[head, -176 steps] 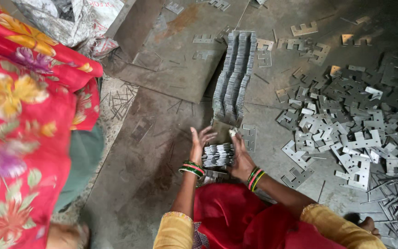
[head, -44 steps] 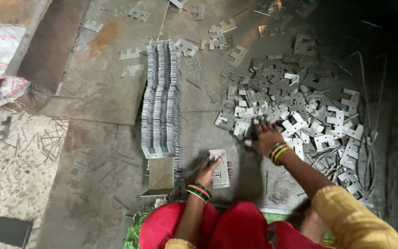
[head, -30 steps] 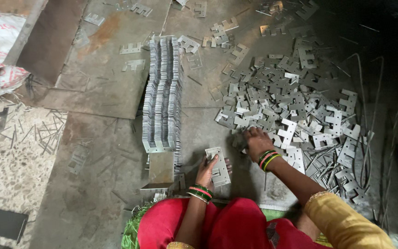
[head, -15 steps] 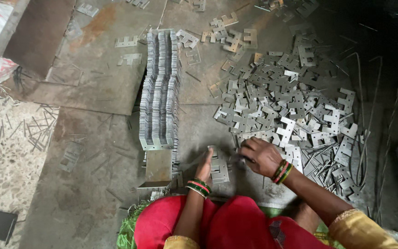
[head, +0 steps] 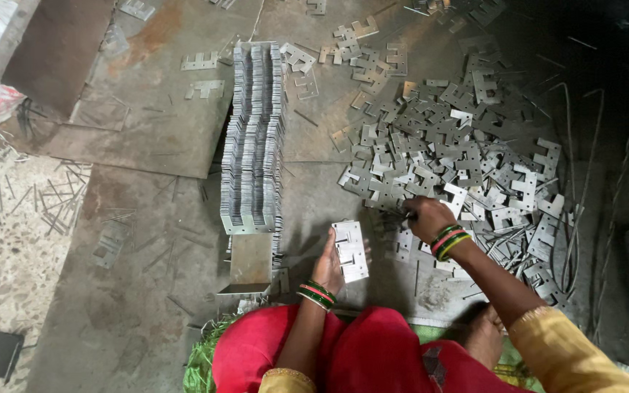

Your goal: The person sorts metal components by picking them up from the floor and stacking them into organized rows within a metal frame.

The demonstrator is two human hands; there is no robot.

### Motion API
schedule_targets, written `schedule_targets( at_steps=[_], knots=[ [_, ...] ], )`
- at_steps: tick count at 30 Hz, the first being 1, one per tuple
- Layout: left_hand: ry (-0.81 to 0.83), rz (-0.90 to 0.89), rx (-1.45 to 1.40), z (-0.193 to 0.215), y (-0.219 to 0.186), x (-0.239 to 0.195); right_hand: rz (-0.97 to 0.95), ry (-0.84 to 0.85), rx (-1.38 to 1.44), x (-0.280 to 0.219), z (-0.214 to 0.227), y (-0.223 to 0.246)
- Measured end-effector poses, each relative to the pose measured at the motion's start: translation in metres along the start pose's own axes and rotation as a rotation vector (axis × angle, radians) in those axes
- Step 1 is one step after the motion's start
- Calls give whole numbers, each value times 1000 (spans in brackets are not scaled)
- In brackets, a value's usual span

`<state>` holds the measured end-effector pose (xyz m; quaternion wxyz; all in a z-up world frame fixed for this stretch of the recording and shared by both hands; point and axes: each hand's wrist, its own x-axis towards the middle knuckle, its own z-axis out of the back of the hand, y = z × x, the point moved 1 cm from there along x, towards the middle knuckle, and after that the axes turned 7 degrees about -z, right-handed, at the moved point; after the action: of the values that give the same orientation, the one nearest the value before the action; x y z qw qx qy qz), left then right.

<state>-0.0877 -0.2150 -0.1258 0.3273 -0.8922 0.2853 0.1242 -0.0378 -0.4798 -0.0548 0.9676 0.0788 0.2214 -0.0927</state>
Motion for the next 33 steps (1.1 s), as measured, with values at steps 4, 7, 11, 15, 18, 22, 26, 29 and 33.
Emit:
schedule_targets(
  at_steps=[4,7,11,15,18,22,26,29,33],
  knots=[
    [26,-61,-67,-1,3,1,190,10,557,-18,4,2],
    [-4,-56,-46,-15,0,-5,39,-14,304,-22,-5,20],
    [-8,-33,-62,-24,-10,-19,-134,-55,98,-26,-31,21],
    [-11,-69,-81,-20,-9,-16,-186,-191,429,-19,-54,-1],
    [-4,-84,-55,-10,0,-7,-40,-241,512,-20,-52,-8],
    [-11,-160,-74,-6,2,-7,29,177,809,-28,-27,14],
    [-37,-119,-122,-22,-9,-19,64,-184,360,4,-8,30],
    [-23,-111,-93,-30,-18,-29,27,-263,137,42,5,32],
    [-68,-130,-65,-30,-21,-38,57,-309,141,70,6,43]
  ],
)
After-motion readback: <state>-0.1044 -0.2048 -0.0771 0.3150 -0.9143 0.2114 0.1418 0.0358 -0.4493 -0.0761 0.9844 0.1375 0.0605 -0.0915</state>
